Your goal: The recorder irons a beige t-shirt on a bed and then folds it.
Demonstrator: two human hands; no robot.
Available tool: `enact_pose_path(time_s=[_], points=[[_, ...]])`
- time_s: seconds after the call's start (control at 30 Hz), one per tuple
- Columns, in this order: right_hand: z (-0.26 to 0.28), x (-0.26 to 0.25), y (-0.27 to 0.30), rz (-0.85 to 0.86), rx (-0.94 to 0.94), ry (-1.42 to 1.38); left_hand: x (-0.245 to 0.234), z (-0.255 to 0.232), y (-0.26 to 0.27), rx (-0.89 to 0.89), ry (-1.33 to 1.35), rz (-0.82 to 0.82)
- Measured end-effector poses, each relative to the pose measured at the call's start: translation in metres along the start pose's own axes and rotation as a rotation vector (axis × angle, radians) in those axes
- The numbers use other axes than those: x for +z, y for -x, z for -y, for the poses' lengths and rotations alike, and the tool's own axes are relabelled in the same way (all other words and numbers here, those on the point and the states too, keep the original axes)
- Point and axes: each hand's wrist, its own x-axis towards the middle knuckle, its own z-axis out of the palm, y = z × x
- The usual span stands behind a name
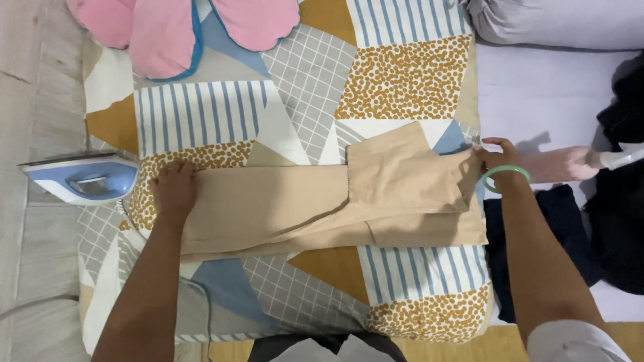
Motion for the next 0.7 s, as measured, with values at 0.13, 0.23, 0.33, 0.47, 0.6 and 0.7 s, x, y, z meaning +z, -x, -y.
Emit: enact_pose_path(time_s=[0.13, 0.23, 0.33, 0.47, 0.6, 0.7], points=[[-0.041, 0.031, -0.045, -0.240, -0.200, 0.296, 0.017, -0.006, 0.007, -0.147, -0.031, 0.016], [-0.037, 0.055, -0.025, -0.405, -0.409, 0.215, 0.033, -0.011, 0.021, -0.156, -0.179, -0.292], [-0.007, 0.055, 0.034, -0.890, -0.673, 0.759, 0.017, -0.041, 0.058, -0.055, 0.078, -0.524], [-0.008, 0.043, 0.090, -0.311, -0.577, 0.503, 0.034, -0.039, 0.108, -0.016, 0.072, -0.256], [-0.058, 0.018, 0.095, 0.146, -0.370, 0.536, 0.031, -0.029, 0.148, -0.143, 0.140, -0.212], [-0.073, 0.008, 0.098, 0.214, -0.178, 0.380, 0.047, -0.027, 0.149, -0.160, -0.042, -0.168]])
